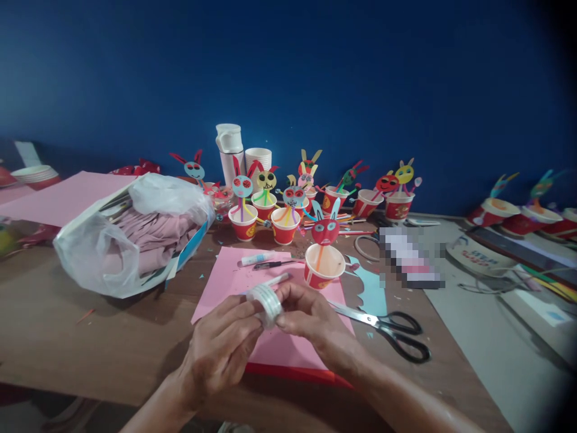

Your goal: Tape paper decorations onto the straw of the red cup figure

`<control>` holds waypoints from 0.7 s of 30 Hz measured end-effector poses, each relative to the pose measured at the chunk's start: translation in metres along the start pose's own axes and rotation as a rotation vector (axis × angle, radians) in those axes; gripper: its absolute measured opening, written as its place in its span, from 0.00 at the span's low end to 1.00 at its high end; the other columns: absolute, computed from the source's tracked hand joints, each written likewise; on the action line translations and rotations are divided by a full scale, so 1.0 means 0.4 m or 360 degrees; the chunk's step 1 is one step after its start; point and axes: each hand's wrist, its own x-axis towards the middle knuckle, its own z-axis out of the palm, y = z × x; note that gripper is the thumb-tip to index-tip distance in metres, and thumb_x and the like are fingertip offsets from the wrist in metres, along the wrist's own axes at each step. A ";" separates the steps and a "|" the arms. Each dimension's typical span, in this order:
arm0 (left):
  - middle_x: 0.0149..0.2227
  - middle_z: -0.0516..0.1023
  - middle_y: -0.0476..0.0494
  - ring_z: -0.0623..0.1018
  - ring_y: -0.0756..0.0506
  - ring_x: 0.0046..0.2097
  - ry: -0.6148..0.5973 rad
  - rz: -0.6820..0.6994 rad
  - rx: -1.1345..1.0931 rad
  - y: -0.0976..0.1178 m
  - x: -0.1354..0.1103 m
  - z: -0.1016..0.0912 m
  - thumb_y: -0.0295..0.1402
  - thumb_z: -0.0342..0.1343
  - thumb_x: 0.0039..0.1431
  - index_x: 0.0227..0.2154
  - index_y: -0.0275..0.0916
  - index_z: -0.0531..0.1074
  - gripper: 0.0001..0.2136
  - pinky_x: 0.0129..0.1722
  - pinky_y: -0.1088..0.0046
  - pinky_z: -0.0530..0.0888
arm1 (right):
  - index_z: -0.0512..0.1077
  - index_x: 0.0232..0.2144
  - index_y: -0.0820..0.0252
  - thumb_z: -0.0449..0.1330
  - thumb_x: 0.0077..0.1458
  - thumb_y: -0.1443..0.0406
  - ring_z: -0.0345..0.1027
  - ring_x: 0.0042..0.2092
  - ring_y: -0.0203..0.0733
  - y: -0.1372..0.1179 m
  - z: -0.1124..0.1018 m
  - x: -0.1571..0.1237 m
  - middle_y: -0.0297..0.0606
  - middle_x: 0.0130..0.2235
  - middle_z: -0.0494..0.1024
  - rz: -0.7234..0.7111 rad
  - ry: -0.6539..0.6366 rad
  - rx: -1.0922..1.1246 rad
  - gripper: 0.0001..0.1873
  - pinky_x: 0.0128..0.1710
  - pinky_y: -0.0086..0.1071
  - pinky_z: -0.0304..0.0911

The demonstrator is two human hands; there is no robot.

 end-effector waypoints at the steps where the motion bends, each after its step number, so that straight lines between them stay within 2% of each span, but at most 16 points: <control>1: 0.34 0.76 0.41 0.75 0.46 0.37 -0.0015 -0.0020 -0.0008 0.000 0.000 -0.001 0.16 0.51 0.53 0.35 0.37 0.69 0.11 0.39 0.69 0.72 | 0.67 0.27 0.62 0.62 0.38 0.67 0.57 0.29 0.32 0.000 0.001 0.000 0.30 0.27 0.67 0.0000 -0.0001 -0.0005 0.09 0.30 0.26 0.51; 8: 0.36 0.76 0.45 0.76 0.49 0.39 0.0028 -0.0186 0.0016 0.006 -0.007 -0.004 0.18 0.52 0.53 0.34 0.39 0.69 0.10 0.40 0.76 0.70 | 0.67 0.28 0.62 0.61 0.40 0.68 0.57 0.30 0.33 0.014 -0.003 0.007 0.31 0.27 0.67 -0.0009 -0.0002 -0.0015 0.09 0.30 0.26 0.51; 13: 0.39 0.77 0.49 0.76 0.51 0.40 0.0061 -0.0592 -0.0143 0.018 -0.020 -0.002 0.24 0.52 0.57 0.34 0.42 0.71 0.07 0.41 0.80 0.70 | 0.68 0.29 0.62 0.62 0.41 0.68 0.57 0.30 0.32 0.025 -0.011 0.013 0.31 0.28 0.68 0.0009 -0.0029 -0.0028 0.09 0.30 0.27 0.50; 16: 0.37 0.78 0.50 0.76 0.51 0.39 0.0095 -0.0969 -0.0398 0.021 -0.030 0.001 0.28 0.53 0.58 0.30 0.42 0.72 0.04 0.37 0.82 0.70 | 0.69 0.29 0.62 0.62 0.41 0.68 0.56 0.29 0.32 0.027 -0.016 0.015 0.31 0.28 0.67 0.0012 -0.0025 -0.0088 0.09 0.29 0.27 0.50; 18: 0.38 0.78 0.50 0.77 0.51 0.39 0.0136 -0.1212 -0.0705 0.021 -0.037 0.004 0.31 0.54 0.58 0.29 0.42 0.72 0.04 0.37 0.82 0.72 | 0.69 0.30 0.62 0.62 0.41 0.68 0.57 0.30 0.33 0.027 -0.019 0.017 0.32 0.29 0.68 0.0010 -0.0011 -0.0107 0.09 0.30 0.28 0.51; 21: 0.46 0.76 0.47 0.77 0.46 0.45 0.0116 -0.1448 -0.1185 0.020 -0.049 0.008 0.34 0.54 0.59 0.30 0.42 0.72 0.05 0.44 0.73 0.73 | 0.69 0.30 0.63 0.62 0.42 0.66 0.60 0.33 0.36 0.022 -0.022 0.020 0.34 0.30 0.69 -0.0016 0.0043 -0.0129 0.10 0.33 0.30 0.54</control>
